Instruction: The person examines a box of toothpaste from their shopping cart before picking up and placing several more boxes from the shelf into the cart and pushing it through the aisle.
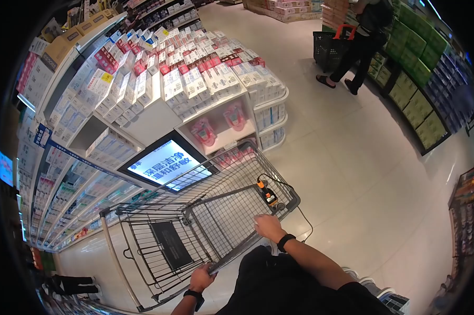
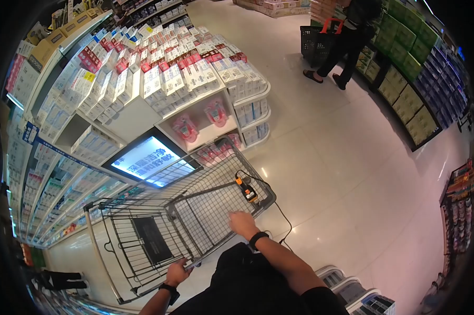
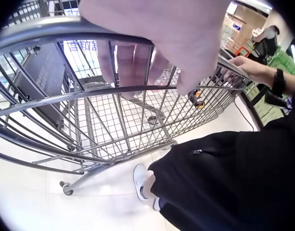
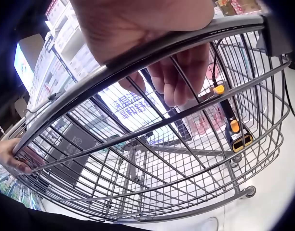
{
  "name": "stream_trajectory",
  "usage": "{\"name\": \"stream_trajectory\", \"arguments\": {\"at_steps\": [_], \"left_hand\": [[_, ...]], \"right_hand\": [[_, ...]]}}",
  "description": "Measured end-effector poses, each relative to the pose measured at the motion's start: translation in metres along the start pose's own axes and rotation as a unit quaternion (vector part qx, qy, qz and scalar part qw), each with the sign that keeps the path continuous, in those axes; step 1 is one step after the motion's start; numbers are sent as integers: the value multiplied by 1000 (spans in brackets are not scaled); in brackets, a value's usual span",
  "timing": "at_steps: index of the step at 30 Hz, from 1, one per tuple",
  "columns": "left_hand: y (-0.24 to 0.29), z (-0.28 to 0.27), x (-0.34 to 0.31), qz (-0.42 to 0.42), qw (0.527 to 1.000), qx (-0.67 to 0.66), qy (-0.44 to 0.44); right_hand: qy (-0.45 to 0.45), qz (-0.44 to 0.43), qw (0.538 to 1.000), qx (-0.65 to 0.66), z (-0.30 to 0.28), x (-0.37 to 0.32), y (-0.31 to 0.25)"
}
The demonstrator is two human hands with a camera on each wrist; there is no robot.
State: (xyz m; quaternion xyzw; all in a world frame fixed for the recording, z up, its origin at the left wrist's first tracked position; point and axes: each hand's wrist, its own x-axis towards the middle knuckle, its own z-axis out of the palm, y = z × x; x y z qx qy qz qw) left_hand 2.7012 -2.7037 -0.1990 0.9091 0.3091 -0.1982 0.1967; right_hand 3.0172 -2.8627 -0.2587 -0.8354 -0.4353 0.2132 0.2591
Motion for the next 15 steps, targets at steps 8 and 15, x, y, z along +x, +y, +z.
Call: {"name": "stream_trajectory", "arguments": {"at_steps": [8,15], "left_hand": [[41,13,2,-28,994,-26,-98],[80,7,17,-34,990,-53,-128]], "right_hand": [[-58,62,996,-39,-37,-5,27],[-52,-19,998,-9,-60,11,87]]}}
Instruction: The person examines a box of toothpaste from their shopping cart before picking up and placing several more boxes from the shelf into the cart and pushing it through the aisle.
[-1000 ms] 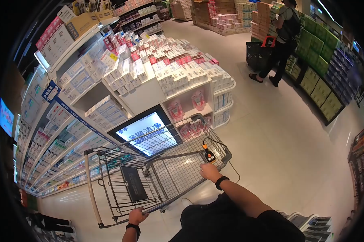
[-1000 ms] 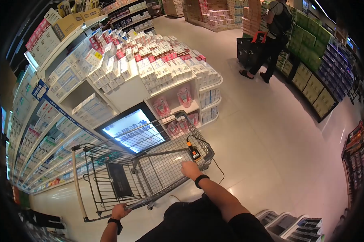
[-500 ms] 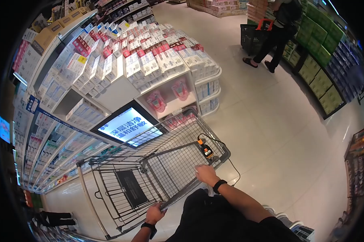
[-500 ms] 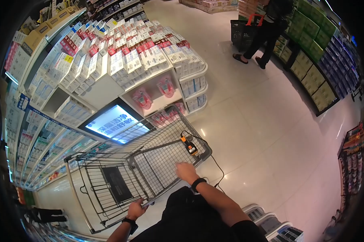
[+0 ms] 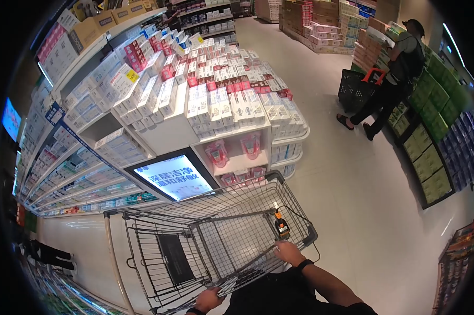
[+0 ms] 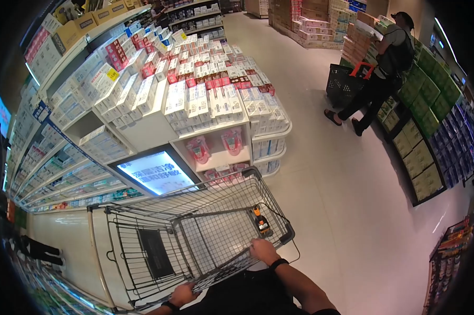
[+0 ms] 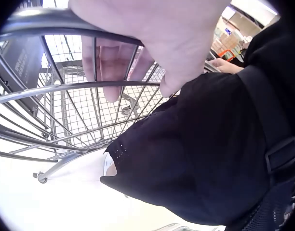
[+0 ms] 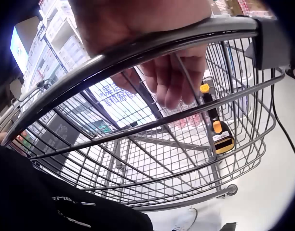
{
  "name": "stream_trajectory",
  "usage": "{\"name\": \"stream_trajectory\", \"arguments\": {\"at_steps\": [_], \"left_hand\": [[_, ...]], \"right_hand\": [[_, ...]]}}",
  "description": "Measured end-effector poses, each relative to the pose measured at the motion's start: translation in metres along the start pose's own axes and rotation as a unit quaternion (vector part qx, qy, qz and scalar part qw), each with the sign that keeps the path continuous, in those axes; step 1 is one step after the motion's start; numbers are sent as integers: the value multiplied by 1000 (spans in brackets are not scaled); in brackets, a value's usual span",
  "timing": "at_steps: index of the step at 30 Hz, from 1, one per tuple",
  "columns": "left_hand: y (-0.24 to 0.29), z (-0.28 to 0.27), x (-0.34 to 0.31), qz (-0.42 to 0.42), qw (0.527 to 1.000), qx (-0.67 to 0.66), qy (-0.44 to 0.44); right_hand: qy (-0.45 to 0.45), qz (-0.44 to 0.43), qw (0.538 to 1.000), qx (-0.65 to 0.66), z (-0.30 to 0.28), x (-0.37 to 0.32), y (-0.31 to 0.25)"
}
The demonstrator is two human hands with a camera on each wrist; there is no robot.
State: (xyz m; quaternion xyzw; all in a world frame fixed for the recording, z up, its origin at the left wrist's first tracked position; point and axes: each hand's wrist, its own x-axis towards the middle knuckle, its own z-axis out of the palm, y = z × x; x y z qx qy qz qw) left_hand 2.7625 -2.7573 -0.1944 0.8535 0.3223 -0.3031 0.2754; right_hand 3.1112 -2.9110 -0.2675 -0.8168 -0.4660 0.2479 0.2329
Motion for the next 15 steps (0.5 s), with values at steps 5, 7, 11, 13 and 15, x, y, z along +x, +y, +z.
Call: {"name": "stream_trajectory", "arguments": {"at_steps": [5,7,11,13,15], "left_hand": [[2,33,25,-50,998,-6,-26],[16,30,29,-35,999,6,-16],[67,22,22,-62,998,5,7],[81,23,20,-81,997,4,7],[108,20,25,-103,995,-14,1]], "right_hand": [[-36,-63,997,31,-22,8,37],[-37,-98,993,51,-25,7,51],[-24,-136,986,89,-50,2,72],[-22,-133,984,115,-49,-2,87],[-20,-131,985,112,-64,-1,97]]}}
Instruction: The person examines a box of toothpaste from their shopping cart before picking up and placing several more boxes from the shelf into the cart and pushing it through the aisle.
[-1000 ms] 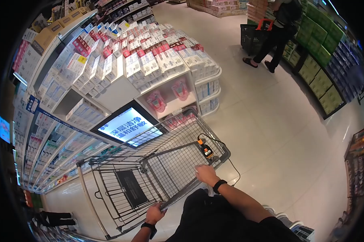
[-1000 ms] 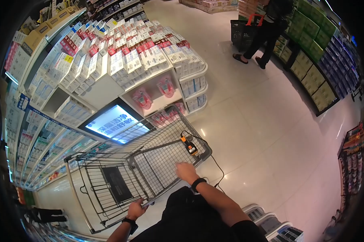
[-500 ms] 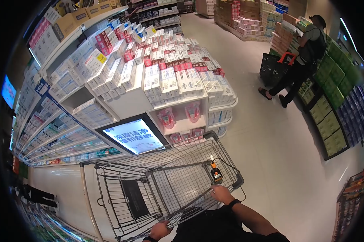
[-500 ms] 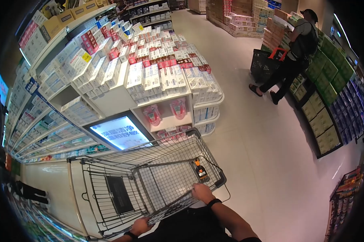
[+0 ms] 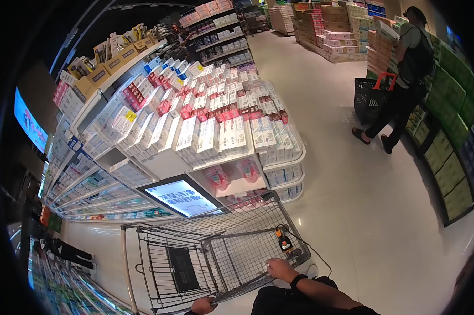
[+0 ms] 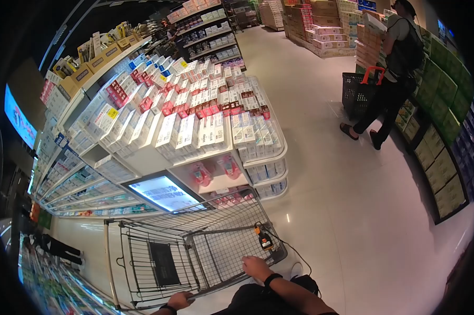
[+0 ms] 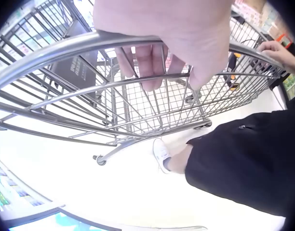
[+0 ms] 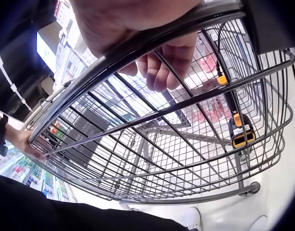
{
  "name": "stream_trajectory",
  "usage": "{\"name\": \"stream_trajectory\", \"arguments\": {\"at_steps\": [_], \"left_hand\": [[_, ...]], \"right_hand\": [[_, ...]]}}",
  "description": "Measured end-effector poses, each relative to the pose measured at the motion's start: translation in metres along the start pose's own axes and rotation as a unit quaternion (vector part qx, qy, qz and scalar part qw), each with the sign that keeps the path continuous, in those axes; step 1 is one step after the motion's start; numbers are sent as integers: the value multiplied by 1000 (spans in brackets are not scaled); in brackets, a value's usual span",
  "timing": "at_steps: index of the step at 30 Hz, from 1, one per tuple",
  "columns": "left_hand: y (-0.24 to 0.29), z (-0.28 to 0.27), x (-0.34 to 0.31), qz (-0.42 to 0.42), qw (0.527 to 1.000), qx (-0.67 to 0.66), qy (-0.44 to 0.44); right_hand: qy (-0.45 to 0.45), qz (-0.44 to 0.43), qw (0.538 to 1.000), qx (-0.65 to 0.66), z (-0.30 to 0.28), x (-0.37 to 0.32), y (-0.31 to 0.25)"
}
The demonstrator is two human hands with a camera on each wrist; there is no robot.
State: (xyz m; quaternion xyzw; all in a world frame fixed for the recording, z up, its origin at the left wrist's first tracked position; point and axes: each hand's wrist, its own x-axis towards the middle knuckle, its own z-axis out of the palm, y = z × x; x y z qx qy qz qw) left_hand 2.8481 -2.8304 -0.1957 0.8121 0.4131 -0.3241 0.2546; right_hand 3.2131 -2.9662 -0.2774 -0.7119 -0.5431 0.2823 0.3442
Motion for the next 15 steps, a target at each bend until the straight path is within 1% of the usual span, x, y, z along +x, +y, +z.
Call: {"name": "stream_trajectory", "arguments": {"at_steps": [3,6,9,10,13,14,15], "left_hand": [[22,16,-2,8,998,33,61],[38,34,2,3,995,32,96],[63,36,1,-13,996,12,84],[69,36,1,-13,998,7,67],[81,40,-3,4,994,-38,102],[82,44,-2,44,989,-40,137],[81,45,-2,43,988,-32,142]], "right_hand": [[-36,4,999,-20,-20,-5,13],[-28,-10,999,-27,-34,-9,28],[-19,9,999,-42,-54,-14,33],[-20,9,999,-45,-57,-15,35],[-17,20,998,-54,-66,-19,39],[-15,21,998,-54,-69,-21,38],[-12,22,998,-56,-71,-21,39]]}}
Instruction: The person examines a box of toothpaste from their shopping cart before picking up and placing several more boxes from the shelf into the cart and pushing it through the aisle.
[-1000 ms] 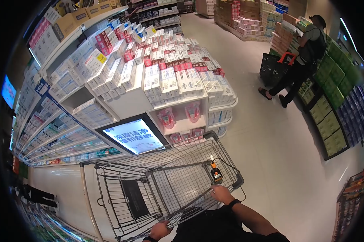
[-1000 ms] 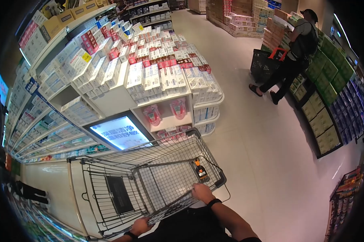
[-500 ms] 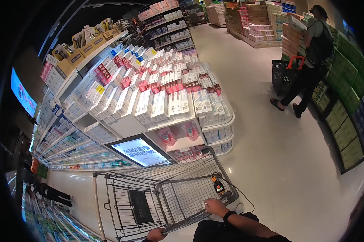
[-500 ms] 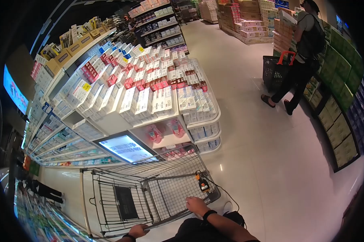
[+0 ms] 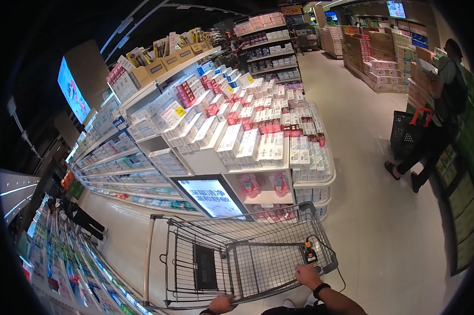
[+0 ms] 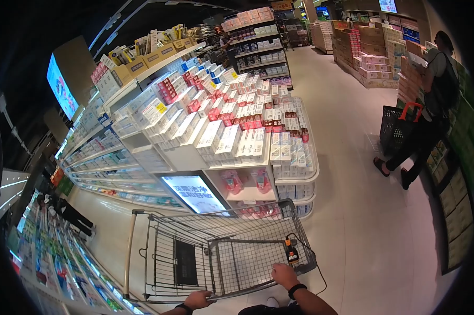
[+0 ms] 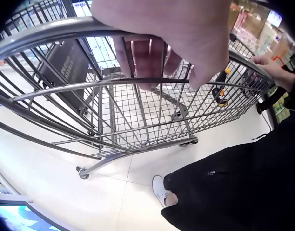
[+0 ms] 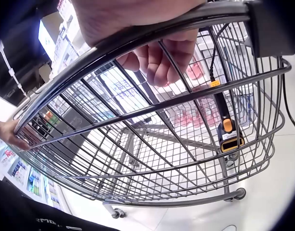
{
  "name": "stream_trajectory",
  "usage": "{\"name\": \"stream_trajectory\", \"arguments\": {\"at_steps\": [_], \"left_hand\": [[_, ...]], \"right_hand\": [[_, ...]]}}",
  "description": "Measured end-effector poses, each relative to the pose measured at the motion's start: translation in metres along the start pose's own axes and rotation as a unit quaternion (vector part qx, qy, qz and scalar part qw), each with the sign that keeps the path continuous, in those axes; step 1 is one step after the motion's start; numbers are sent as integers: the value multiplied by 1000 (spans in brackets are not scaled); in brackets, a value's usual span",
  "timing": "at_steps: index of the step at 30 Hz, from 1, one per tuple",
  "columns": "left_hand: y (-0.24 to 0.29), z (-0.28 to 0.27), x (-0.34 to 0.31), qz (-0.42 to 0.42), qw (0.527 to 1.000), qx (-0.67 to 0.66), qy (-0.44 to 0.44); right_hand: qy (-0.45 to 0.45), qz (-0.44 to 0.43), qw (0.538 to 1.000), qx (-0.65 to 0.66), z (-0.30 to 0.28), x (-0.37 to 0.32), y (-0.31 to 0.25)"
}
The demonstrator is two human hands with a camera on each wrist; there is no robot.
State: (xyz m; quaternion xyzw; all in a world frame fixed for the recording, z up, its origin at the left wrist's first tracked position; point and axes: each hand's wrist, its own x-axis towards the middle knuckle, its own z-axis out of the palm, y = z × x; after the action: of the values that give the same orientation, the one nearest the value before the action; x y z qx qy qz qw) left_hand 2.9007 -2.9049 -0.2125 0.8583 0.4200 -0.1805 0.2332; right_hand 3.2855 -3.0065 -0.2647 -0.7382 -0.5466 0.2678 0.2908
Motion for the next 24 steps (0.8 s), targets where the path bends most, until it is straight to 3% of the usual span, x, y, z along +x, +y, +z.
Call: {"name": "stream_trajectory", "arguments": {"at_steps": [4,11,13,24], "left_hand": [[15,-5,-4,-25,999,21,2],[20,-19,-10,-47,999,23,-11],[11,-11,-8,-28,999,30,27],[20,-10,-12,-87,994,53,26]], "right_hand": [[-31,21,998,-41,-9,-1,-7],[30,22,998,-51,7,6,1],[37,-3,998,-56,16,6,9],[-33,-6,999,-4,2,5,0]]}}
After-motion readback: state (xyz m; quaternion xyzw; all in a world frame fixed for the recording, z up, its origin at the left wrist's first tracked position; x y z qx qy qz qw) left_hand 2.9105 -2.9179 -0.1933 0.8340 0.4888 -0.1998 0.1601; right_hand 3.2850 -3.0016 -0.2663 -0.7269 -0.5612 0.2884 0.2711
